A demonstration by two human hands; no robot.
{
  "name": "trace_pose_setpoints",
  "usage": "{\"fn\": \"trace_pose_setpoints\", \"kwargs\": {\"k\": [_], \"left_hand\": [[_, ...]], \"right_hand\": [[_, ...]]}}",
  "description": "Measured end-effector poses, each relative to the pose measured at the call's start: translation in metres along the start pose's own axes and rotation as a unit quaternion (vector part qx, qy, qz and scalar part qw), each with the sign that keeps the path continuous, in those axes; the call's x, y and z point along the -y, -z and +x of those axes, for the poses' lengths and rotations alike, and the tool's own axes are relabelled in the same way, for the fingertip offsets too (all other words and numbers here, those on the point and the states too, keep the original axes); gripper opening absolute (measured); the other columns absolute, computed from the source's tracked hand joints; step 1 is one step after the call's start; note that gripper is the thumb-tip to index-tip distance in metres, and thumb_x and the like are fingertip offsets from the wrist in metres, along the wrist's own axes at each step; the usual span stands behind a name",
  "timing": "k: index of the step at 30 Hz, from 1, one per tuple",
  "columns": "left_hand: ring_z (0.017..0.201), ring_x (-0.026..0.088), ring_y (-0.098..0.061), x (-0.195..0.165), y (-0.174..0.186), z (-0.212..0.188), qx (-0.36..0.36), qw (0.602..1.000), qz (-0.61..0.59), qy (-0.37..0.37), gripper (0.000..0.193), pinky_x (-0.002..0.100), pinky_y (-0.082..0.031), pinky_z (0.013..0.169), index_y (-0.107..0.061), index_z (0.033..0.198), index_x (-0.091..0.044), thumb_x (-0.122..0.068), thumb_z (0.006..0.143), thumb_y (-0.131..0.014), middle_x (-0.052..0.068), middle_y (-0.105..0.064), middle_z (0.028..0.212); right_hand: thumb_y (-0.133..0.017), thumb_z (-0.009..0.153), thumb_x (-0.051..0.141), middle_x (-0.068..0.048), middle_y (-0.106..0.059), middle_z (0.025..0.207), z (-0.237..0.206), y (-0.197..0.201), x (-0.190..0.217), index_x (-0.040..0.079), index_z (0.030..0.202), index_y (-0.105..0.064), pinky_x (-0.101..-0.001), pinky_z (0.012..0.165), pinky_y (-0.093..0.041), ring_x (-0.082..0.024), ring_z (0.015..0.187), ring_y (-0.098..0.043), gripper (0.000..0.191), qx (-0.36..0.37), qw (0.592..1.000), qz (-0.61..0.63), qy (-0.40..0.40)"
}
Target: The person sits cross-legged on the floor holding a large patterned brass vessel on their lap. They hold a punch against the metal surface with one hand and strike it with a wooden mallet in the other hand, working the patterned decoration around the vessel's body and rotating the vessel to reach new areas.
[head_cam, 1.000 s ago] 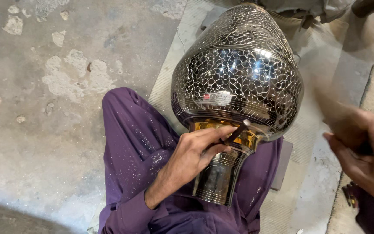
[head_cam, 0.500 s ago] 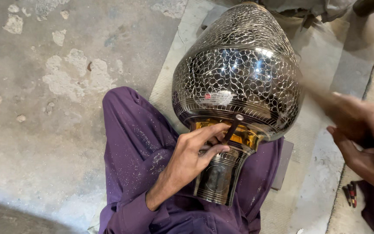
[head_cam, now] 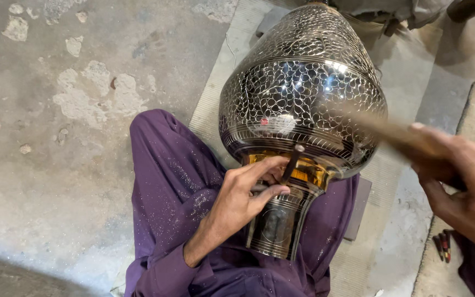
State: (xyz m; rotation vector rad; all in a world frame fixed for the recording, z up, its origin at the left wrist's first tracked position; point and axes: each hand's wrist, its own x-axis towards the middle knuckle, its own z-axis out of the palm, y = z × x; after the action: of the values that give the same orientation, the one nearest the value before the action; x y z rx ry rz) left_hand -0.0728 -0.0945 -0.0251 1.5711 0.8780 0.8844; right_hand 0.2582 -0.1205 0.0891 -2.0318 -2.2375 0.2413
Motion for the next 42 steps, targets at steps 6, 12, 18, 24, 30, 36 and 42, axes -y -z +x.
{"fn": "trace_pose_setpoints", "kwargs": {"k": [6, 12, 18, 24, 30, 36, 42], "left_hand": [[0.099, 0.020, -0.079, 0.006, 0.004, 0.003, 0.000, 1.000, 0.003, -0.021, 0.049, 0.034, -0.071, 0.084, -0.063, 0.138, -0.013, -0.012, 0.091, -0.076, 0.010, -0.077, 0.110], [0.103, 0.021, -0.078, 0.009, 0.004, 0.005, -0.004, 0.999, -0.007, -0.045, 0.050, 0.033, -0.070, 0.087, -0.060, 0.138, -0.011, -0.010, 0.091, -0.076, 0.011, -0.076, 0.112], [0.106, 0.021, -0.078, 0.007, 0.005, 0.003, 0.002, 0.999, -0.012, -0.034, 0.048, 0.033, -0.070, 0.089, -0.060, 0.139, -0.010, -0.009, 0.093, -0.073, 0.012, -0.076, 0.115], [0.107, 0.021, -0.077, 0.008, 0.004, 0.003, 0.015, 0.999, -0.013, -0.032, 0.046, 0.033, -0.070, 0.090, -0.061, 0.139, -0.009, -0.008, 0.094, -0.071, 0.013, -0.075, 0.119], [0.104, 0.021, -0.079, 0.007, 0.004, 0.002, 0.021, 0.999, 0.015, -0.047, 0.044, 0.033, -0.069, 0.089, -0.062, 0.137, -0.009, -0.009, 0.093, -0.071, 0.013, -0.076, 0.123], [0.104, 0.022, -0.079, 0.002, 0.002, 0.001, -0.008, 0.999, 0.032, -0.040, 0.047, 0.034, -0.068, 0.088, -0.062, 0.137, -0.009, -0.011, 0.091, -0.074, 0.012, -0.077, 0.116], [0.097, 0.020, -0.078, 0.000, 0.003, 0.000, -0.022, 0.999, 0.029, -0.014, 0.050, 0.035, -0.069, 0.084, -0.062, 0.137, -0.009, -0.014, 0.089, -0.076, 0.011, -0.078, 0.106]], "right_hand": [[-0.074, 0.073, -0.011, -0.022, -0.067, 0.106, -0.005, 0.013, 0.009, -0.004, 0.142, -0.057, -0.0380, 0.078, -0.058, -0.028, 0.089, -0.070, 0.072, -0.049, 0.999, 0.013, 0.012], [-0.069, 0.075, -0.015, -0.023, -0.066, 0.109, -0.001, 0.018, 0.023, -0.006, 0.142, -0.056, -0.0391, 0.082, -0.057, -0.030, 0.094, -0.068, 0.068, -0.077, 0.996, 0.019, 0.030], [-0.070, 0.076, -0.014, -0.024, -0.067, 0.111, -0.004, 0.013, 0.006, -0.005, 0.141, -0.057, -0.0381, 0.079, -0.058, -0.030, 0.094, -0.070, 0.067, -0.056, 0.997, -0.004, 0.045], [-0.071, 0.093, -0.004, -0.022, -0.068, 0.107, -0.010, -0.013, -0.030, -0.004, 0.143, -0.057, -0.0410, 0.083, -0.058, -0.031, 0.094, -0.069, 0.052, -0.028, 0.994, 0.085, -0.070], [-0.070, 0.081, 0.000, -0.019, -0.072, 0.115, -0.001, -0.001, -0.028, 0.006, 0.139, -0.059, -0.0381, 0.078, -0.063, -0.026, 0.091, -0.075, 0.060, 0.013, 0.992, -0.034, 0.123], [-0.076, 0.082, 0.002, -0.014, -0.074, 0.112, 0.013, 0.007, 0.000, 0.011, 0.149, -0.051, -0.0393, 0.093, -0.063, -0.024, 0.094, -0.076, 0.073, 0.052, 0.995, -0.029, 0.076], [-0.075, 0.082, 0.004, -0.021, -0.073, 0.117, 0.020, 0.011, 0.007, 0.007, 0.144, -0.056, -0.0399, 0.084, -0.064, -0.029, 0.096, -0.075, 0.065, 0.021, 0.999, 0.041, 0.003]]}}
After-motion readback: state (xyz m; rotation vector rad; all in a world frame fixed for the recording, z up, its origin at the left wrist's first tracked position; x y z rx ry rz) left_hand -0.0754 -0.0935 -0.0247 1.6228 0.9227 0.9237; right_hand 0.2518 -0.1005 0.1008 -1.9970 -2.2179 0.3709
